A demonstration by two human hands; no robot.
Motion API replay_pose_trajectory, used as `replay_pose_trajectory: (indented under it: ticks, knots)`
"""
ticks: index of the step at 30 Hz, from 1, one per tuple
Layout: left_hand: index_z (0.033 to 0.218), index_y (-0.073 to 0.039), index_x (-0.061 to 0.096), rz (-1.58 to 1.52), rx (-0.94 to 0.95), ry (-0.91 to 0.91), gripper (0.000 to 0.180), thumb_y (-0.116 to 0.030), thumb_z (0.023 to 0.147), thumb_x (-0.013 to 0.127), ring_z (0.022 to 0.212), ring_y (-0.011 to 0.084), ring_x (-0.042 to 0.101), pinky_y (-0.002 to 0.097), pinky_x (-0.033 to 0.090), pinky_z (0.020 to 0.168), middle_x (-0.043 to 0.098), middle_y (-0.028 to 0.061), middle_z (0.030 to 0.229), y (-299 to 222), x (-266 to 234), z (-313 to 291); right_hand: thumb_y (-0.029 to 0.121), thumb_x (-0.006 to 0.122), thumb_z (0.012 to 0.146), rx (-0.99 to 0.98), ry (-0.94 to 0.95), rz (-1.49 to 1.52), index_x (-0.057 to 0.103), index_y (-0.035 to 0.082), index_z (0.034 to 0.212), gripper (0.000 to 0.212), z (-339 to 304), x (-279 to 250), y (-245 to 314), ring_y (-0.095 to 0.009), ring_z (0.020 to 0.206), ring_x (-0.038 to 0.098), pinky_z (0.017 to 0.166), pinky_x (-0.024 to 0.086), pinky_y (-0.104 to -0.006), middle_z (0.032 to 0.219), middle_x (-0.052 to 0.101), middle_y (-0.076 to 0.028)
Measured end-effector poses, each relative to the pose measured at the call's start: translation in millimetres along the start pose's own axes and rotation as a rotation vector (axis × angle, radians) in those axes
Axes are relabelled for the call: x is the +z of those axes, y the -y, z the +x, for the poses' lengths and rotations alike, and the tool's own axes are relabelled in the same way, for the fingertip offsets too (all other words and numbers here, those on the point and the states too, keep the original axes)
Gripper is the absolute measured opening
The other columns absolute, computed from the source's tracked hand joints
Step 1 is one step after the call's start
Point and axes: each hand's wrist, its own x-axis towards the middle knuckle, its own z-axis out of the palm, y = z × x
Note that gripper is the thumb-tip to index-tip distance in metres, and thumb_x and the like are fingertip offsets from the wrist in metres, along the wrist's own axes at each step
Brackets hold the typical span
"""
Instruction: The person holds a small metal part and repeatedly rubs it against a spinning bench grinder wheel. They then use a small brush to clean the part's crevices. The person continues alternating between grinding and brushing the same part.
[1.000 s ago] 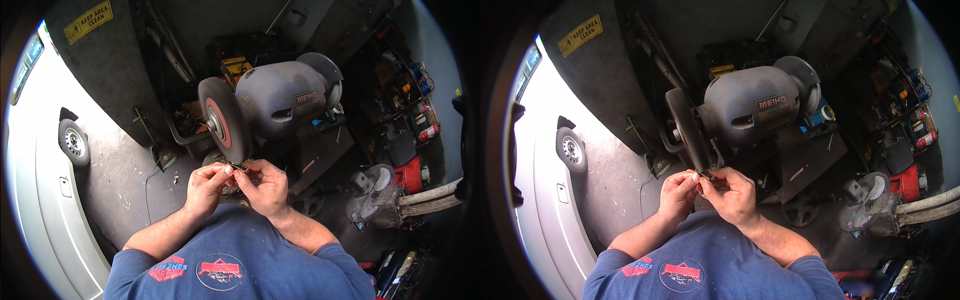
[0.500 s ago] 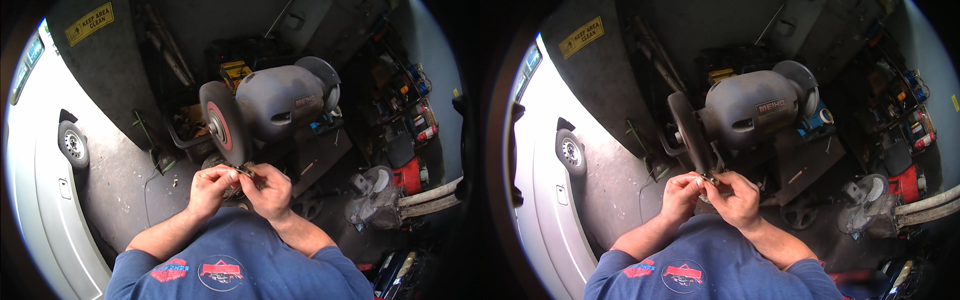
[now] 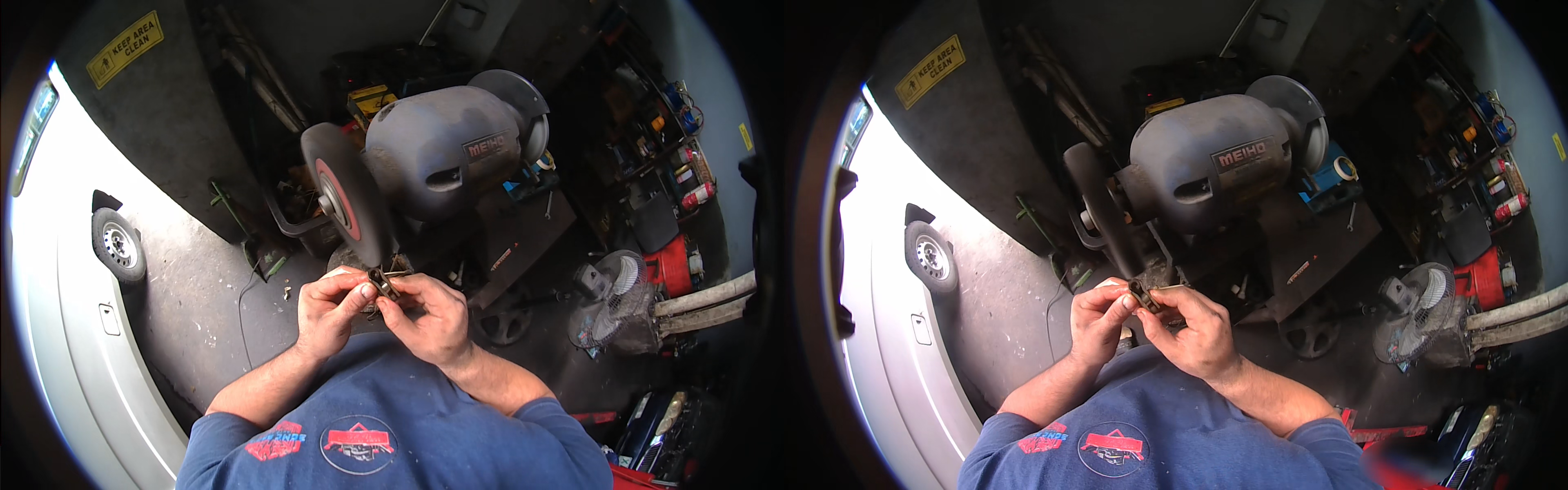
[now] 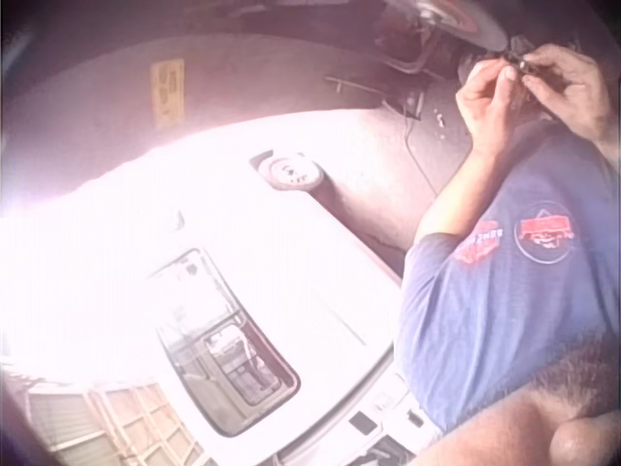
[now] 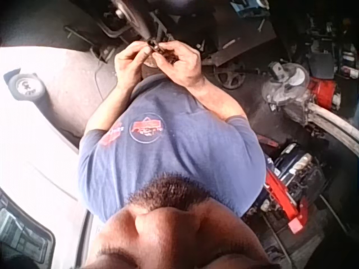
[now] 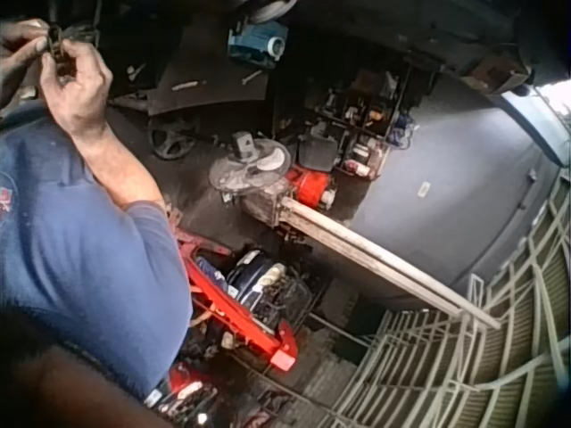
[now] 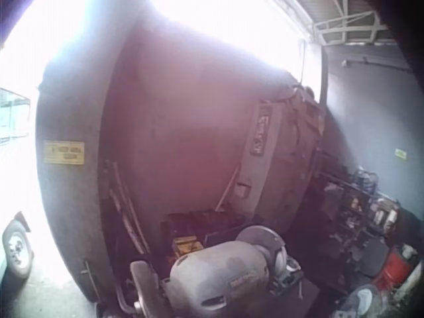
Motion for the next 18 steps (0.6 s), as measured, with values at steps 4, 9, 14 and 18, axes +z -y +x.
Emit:
replay_pose_trajectory:
  ticks: [4, 9, 14, 18]
  knots:
    - [0.095, 0.004, 0.070, -0.165, -0.129, -0.032, 0.013, -0.008, 0.092, 0.067, 0.079, 0.0124, 0.061, 0.0251, 0.050, 0.072, 0.067, 0.0088, 0.093, 0.3, -0.4, 2.8, 0.002, 0.071, 0.086, 0.125, 0.035, 0.094, 0.063, -0.006, 0.101, 0.018, 9.5, 3.5, -1.9, -0.012, 0.076, 0.069, 0.065, 0.057, -0.0227, 0.090, 0.070, -0.011]
    - [0.092, 0.003, 0.071, -0.178, -0.227, -0.094, 0.014, -0.011, 0.091, 0.068, 0.074, 0.0107, 0.060, 0.0240, 0.049, 0.070, 0.068, 0.0067, 0.084, -2.5, -2.5, 5.2, 0.003, 0.066, 0.091, 0.294, 0.054, 0.284, 0.062, -0.006, 0.098, 0.012, 19.7, 9.1, -3.3, -0.012, 0.074, 0.069, 0.065, 0.058, -0.0230, 0.085, 0.070, -0.010]
    - [0.092, 0.002, 0.071, -0.138, -0.243, -0.142, 0.015, -0.012, 0.091, 0.070, 0.071, 0.0095, 0.059, 0.0234, 0.048, 0.068, 0.068, 0.0056, 0.081, -5.8, -1.0, 8.2, 0.004, 0.065, 0.092, 0.429, 0.055, 0.392, 0.060, -0.005, 0.094, 0.010, 26.0, 10.5, -5.1, -0.012, 0.071, 0.069, 0.064, 0.058, -0.0232, 0.083, 0.069, -0.011]
    - [0.093, 0.002, 0.071, -0.083, -0.214, -0.135, 0.014, -0.011, 0.090, 0.070, 0.072, 0.0091, 0.059, 0.0231, 0.048, 0.069, 0.068, 0.0057, 0.082, -8.6, -1.0, 8.1, 0.005, 0.064, 0.093, 0.506, 0.058, 0.471, 0.061, -0.005, 0.094, 0.011, 26.2, 9.5, -8.8, -0.012, 0.068, 0.068, 0.061, 0.057, -0.0225, 0.081, 0.069, -0.010]
